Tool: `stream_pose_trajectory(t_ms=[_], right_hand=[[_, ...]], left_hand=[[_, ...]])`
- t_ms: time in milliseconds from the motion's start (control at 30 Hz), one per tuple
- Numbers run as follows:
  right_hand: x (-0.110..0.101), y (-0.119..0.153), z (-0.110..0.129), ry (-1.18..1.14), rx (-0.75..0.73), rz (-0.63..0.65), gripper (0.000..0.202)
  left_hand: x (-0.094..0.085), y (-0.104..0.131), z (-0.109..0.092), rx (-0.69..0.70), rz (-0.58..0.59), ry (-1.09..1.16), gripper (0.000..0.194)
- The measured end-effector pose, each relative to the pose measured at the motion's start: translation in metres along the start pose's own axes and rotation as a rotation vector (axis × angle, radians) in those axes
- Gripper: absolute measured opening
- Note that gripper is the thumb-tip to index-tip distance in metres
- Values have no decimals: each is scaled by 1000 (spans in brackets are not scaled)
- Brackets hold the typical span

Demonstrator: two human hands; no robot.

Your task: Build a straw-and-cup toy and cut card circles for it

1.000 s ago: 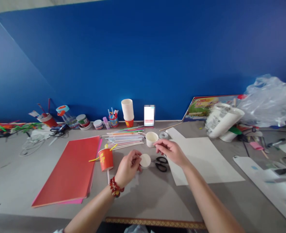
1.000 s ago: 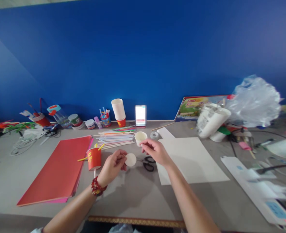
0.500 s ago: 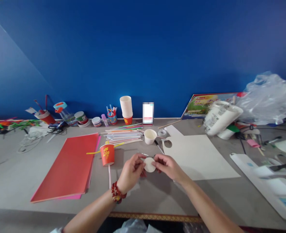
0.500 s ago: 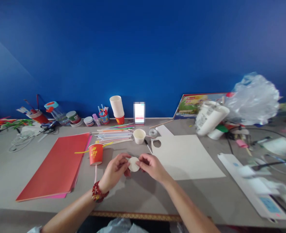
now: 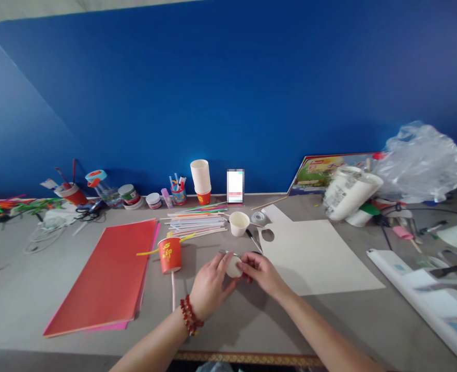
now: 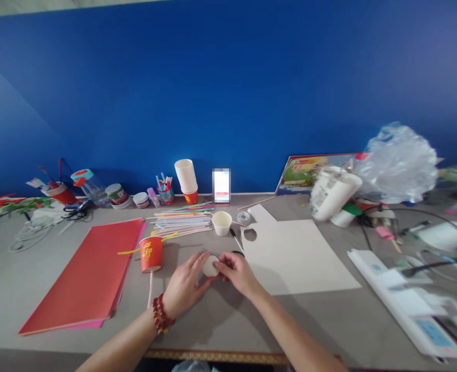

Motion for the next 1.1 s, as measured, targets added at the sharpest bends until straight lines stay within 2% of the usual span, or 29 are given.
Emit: stream_pose_trajectory(t_ms=[100,200,300,400,500,633,833,1100], right_hand=[[-18,-1,14,123,-42,-33,44],[-65,-22,38,279,-98,-198,36],[-116,-69,51,432,-95,-393,30],[-141,-128,43,570,-22,-451,29],[-140,-175,24,656,43,-397,30],[-134,-206,2,715,109,-354,32],[-139,-221,-8,799,157,-383,32],[-137,-224,-10,847,127,-395,32]], left_hand=[[3,0,2,-39,9,19,54],[7,0,-1,-87,71,-1,51],[14,1,-11,-72,161,-49,45],[21,2,-18,-45,195,-56,44],[26,4,-15,-61,184,-44,48],[29,4,-9,-86,157,-20,50],[29,3,-8,-98,162,3,49],[27,3,-6,-114,158,21,49]])
Point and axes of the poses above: each hand's wrist, its own y-axis away from the middle knuckle, its own x-axis out of the palm, z = x × y, the point moved 7 cm from there along -y, towards the middle knuckle, and after that the axes turned 3 degrees about x, right-handed, at the moved point
